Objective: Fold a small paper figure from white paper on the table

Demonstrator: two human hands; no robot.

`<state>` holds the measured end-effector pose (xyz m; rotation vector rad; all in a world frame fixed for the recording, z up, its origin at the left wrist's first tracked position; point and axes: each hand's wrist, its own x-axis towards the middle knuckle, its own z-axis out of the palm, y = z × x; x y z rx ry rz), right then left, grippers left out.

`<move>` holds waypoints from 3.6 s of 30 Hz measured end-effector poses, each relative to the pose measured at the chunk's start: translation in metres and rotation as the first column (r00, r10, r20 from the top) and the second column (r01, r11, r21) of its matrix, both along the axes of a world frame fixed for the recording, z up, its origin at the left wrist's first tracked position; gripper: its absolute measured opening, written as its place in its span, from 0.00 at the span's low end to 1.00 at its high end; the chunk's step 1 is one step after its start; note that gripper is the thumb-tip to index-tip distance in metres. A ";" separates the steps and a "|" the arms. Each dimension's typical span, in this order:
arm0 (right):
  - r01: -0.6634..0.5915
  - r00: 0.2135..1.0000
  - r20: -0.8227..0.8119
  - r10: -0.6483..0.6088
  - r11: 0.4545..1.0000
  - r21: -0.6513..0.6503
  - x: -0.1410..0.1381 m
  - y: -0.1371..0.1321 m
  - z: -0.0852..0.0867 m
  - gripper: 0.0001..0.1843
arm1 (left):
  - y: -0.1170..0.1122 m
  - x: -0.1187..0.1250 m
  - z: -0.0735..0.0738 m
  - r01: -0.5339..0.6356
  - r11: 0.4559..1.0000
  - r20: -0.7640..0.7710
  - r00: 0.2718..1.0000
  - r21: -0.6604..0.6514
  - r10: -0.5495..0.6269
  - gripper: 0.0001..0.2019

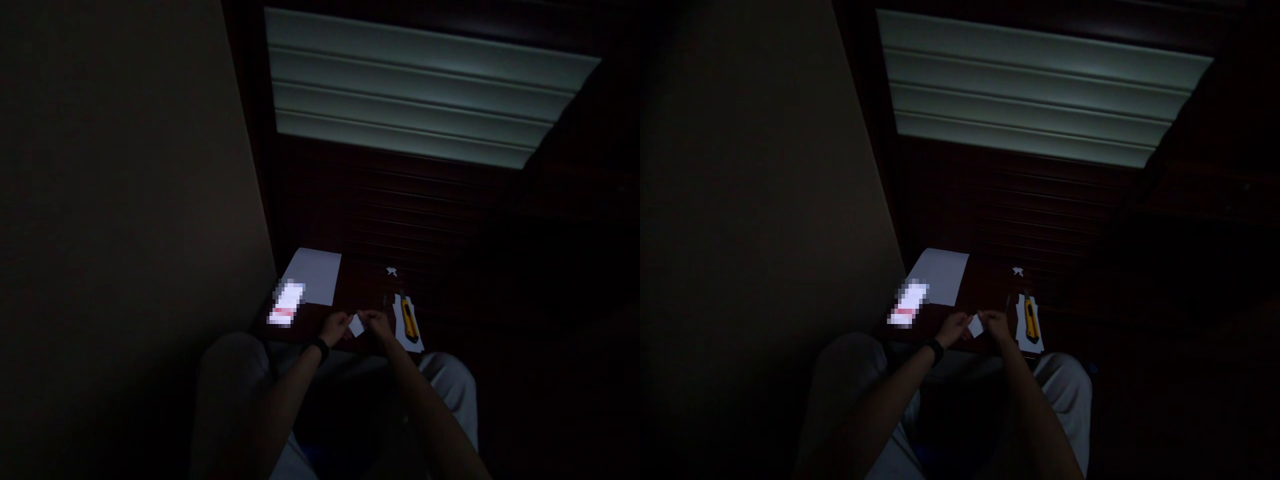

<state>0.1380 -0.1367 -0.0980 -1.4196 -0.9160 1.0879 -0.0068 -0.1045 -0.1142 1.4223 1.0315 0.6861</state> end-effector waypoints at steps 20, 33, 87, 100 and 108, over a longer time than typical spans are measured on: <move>-0.021 0.989 0.146 0.020 1.000 0.000 0.007 0.009 -0.016 0.18 | 0.000 -0.001 -0.014 -0.066 0.994 -0.020 0.997 0.086 0.068 0.19; -0.180 0.983 0.027 0.181 0.983 -0.044 0.008 -0.006 -0.001 0.22 | -0.001 -0.003 -0.009 -0.089 0.995 0.099 0.991 0.032 0.086 0.18; -0.274 0.921 -0.306 0.242 0.960 -0.065 0.021 -0.011 -0.003 0.16 | 0.009 -0.028 0.017 0.137 0.955 0.302 0.952 -0.263 -0.054 0.17; -0.129 0.967 -0.227 0.117 0.991 -0.041 0.009 -0.006 -0.014 0.25 | 0.003 -0.018 0.015 -0.001 0.977 0.280 0.958 -0.213 0.062 0.24; -0.110 0.972 -0.217 0.094 0.992 -0.066 0.009 -0.006 -0.018 0.19 | 0.003 -0.020 0.019 0.010 0.969 0.231 0.972 -0.248 0.049 0.20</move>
